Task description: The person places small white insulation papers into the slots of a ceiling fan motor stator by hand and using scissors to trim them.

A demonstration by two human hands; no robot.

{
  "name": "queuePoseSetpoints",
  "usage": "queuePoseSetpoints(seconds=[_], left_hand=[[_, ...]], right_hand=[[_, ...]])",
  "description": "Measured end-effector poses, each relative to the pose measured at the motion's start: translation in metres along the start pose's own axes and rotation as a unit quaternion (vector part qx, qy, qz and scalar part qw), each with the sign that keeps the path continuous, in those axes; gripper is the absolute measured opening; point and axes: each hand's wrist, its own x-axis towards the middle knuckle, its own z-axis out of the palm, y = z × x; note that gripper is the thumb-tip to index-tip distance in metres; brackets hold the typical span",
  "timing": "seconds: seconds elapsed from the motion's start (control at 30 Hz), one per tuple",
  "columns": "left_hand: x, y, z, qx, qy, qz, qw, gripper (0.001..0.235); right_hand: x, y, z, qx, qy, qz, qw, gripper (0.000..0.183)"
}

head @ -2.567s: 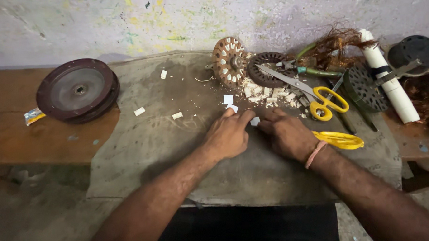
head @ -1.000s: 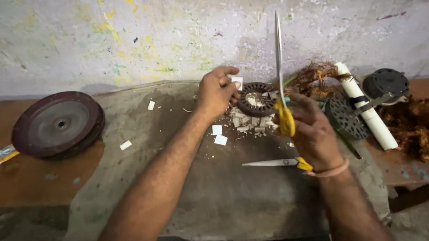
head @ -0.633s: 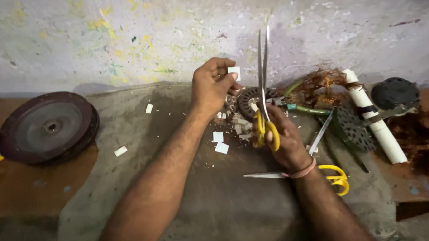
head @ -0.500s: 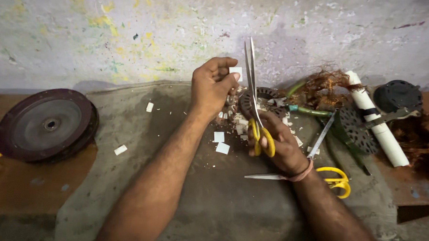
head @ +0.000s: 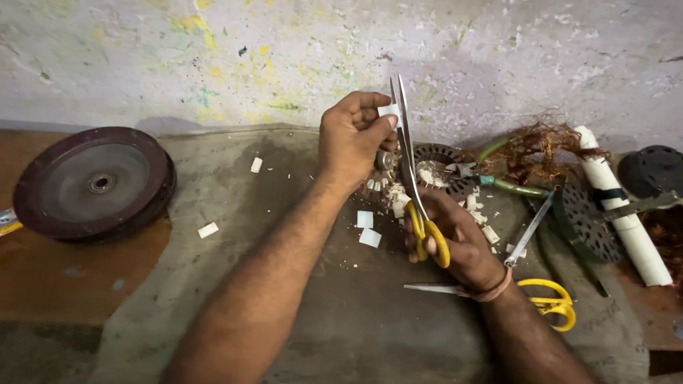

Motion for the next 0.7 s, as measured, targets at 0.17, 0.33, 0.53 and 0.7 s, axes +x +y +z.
queuePoseSetpoints(seconds=[0.17, 0.33, 0.53, 0.7], left_hand=[[0.001, 0.000, 0.000, 0.007, -0.004, -0.002, 1.000, 0.022], [0.000, 0.003, 0.000, 0.026, -0.010, -0.008, 1.000, 0.022], [-0.002, 0.010, 0.001, 0.043, -0.012, -0.008, 0.999, 0.022], [-0.003, 0.012, 0.001, 0.065, -0.017, -0.004, 0.998, 0.022]], right_hand=[[0.002, 0.003, -0.002, -0.016, 0.012, 0.003, 1.000, 0.086], [0.001, 0.003, -0.002, -0.027, 0.015, 0.008, 0.999, 0.084], [0.000, 0.002, -0.001, -0.028, 0.007, -0.004, 1.000, 0.082], [0.001, 0.002, 0.000, -0.027, 0.008, 0.002, 1.000, 0.080]])
